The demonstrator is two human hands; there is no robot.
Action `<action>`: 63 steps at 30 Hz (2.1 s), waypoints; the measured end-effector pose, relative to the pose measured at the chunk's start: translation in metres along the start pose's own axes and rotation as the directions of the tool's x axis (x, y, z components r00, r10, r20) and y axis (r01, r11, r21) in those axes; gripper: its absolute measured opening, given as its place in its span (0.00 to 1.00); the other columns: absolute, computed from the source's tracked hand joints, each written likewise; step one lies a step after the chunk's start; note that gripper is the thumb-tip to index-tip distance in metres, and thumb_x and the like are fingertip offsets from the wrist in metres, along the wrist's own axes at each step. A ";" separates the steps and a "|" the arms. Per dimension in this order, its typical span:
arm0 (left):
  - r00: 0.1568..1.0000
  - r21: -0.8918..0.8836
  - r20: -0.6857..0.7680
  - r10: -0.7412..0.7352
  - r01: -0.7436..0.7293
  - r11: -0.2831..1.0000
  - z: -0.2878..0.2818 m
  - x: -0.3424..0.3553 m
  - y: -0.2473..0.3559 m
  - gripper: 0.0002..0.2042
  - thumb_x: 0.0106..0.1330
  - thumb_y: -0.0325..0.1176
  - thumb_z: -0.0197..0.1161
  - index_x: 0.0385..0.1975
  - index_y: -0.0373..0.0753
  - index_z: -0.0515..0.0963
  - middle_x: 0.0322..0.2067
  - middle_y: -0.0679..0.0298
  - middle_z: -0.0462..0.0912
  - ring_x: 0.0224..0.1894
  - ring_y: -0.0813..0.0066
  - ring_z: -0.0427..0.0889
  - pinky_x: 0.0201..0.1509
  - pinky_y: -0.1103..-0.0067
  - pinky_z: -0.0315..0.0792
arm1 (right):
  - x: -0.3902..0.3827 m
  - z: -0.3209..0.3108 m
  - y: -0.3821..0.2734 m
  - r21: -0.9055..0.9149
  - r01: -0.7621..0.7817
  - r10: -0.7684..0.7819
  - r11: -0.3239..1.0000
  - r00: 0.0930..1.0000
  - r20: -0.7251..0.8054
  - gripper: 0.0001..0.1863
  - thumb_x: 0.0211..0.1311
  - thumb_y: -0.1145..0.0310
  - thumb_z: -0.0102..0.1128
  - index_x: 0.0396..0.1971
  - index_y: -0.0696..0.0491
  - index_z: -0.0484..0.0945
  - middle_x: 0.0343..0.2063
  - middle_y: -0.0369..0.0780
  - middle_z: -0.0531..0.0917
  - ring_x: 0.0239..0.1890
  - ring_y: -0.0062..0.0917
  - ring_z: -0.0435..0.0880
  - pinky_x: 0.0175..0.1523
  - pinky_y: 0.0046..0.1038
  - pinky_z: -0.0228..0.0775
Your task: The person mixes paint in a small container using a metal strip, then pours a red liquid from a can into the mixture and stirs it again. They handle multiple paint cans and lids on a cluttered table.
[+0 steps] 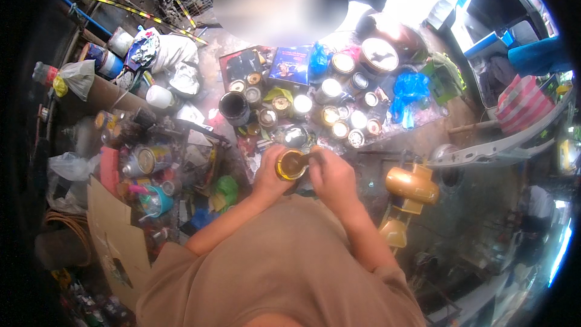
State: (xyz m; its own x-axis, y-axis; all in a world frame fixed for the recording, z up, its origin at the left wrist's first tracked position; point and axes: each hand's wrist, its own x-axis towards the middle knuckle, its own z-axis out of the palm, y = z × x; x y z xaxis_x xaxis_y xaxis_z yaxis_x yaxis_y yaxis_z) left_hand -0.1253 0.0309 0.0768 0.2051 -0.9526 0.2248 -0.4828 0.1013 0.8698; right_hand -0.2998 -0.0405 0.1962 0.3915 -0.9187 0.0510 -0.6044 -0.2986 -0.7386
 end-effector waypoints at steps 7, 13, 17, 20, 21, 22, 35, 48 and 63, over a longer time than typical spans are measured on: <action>0.997 -0.040 0.068 -0.026 0.029 0.999 0.001 0.006 -0.007 0.40 0.51 0.27 0.79 0.65 0.40 0.65 0.61 0.52 0.73 0.65 0.47 0.75 0.66 0.62 0.75 | -0.017 0.014 0.050 0.767 -0.321 0.539 0.556 0.841 -0.038 0.08 0.75 0.69 0.58 0.45 0.58 0.78 0.37 0.40 0.88 0.32 0.25 0.88 0.38 0.25 0.80; 0.953 -0.180 0.301 -0.036 0.094 0.979 0.016 0.009 -0.003 0.40 0.50 0.28 0.79 0.66 0.40 0.66 0.61 0.54 0.73 0.65 0.51 0.76 0.68 0.64 0.73 | -0.042 -0.026 0.085 0.859 -0.284 0.624 0.425 0.780 -0.051 0.06 0.78 0.67 0.55 0.43 0.54 0.77 0.35 0.40 0.87 0.33 0.25 0.88 0.38 0.27 0.80; 0.872 -0.275 0.487 0.051 0.098 0.956 0.034 0.012 0.003 0.41 0.50 0.28 0.79 0.67 0.41 0.66 0.62 0.54 0.72 0.66 0.52 0.75 0.69 0.65 0.72 | -0.066 -0.046 0.087 0.905 -0.230 0.688 0.358 0.720 -0.090 0.06 0.79 0.66 0.55 0.43 0.53 0.76 0.34 0.39 0.87 0.33 0.24 0.88 0.37 0.27 0.80; 0.778 -0.377 0.615 0.126 0.151 0.914 0.053 0.014 0.015 0.41 0.51 0.28 0.79 0.67 0.41 0.66 0.62 0.55 0.72 0.66 0.54 0.75 0.71 0.66 0.71 | -0.095 -0.060 0.097 0.927 -0.180 0.705 0.330 0.700 -0.115 0.06 0.75 0.65 0.59 0.43 0.51 0.76 0.36 0.37 0.86 0.33 0.24 0.86 0.39 0.28 0.78; 0.754 -0.386 0.641 0.143 0.156 0.909 0.059 0.015 0.021 0.40 0.51 0.28 0.79 0.67 0.41 0.67 0.61 0.55 0.72 0.66 0.55 0.75 0.71 0.66 0.71 | -0.105 -0.063 0.097 0.930 -0.164 0.721 0.330 0.679 -0.136 0.06 0.75 0.65 0.59 0.44 0.51 0.77 0.36 0.37 0.86 0.33 0.24 0.86 0.39 0.28 0.78; 0.729 -0.394 0.666 0.159 0.162 0.905 0.064 0.015 0.026 0.40 0.51 0.28 0.79 0.67 0.41 0.67 0.61 0.55 0.72 0.66 0.55 0.75 0.71 0.67 0.71 | -0.114 -0.066 0.098 0.932 -0.149 0.737 0.329 0.657 -0.156 0.06 0.76 0.65 0.58 0.44 0.51 0.77 0.35 0.37 0.86 0.33 0.23 0.86 0.39 0.28 0.78; 0.494 -0.425 0.807 0.324 0.104 0.899 0.124 0.012 0.051 0.39 0.51 0.28 0.79 0.66 0.39 0.68 0.62 0.56 0.74 0.67 0.59 0.74 0.72 0.68 0.68 | -0.200 -0.074 0.097 0.947 0.039 0.866 0.320 0.394 -0.308 0.07 0.78 0.65 0.55 0.43 0.53 0.75 0.32 0.38 0.86 0.32 0.23 0.87 0.36 0.25 0.82; 0.403 -0.322 0.872 0.279 0.041 0.946 0.266 0.007 0.051 0.39 0.50 0.25 0.77 0.65 0.39 0.67 0.60 0.54 0.75 0.66 0.54 0.76 0.70 0.68 0.71 | -0.233 -0.108 0.223 0.926 -0.128 0.902 0.354 0.307 -0.303 0.09 0.78 0.62 0.58 0.43 0.54 0.77 0.34 0.37 0.86 0.34 0.19 0.86 0.37 0.21 0.77; 0.475 -0.306 0.851 0.225 0.099 0.947 0.399 -0.012 -0.059 0.36 0.51 0.27 0.75 0.64 0.41 0.68 0.63 0.55 0.73 0.67 0.50 0.73 0.70 0.63 0.71 | -0.227 -0.096 0.402 0.980 -0.172 0.949 0.103 0.313 -0.045 0.07 0.79 0.66 0.56 0.47 0.53 0.77 0.36 0.38 0.88 0.35 0.24 0.89 0.37 0.26 0.85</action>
State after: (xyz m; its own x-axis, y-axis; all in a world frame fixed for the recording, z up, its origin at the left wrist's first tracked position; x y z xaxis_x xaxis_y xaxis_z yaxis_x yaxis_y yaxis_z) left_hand -0.4390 -0.0776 -0.1521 -0.7356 -0.6737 -0.0708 -0.1763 0.0895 0.9803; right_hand -0.6987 0.0235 -0.0479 -0.4819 -0.5824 -0.6547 0.5500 0.3806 -0.7434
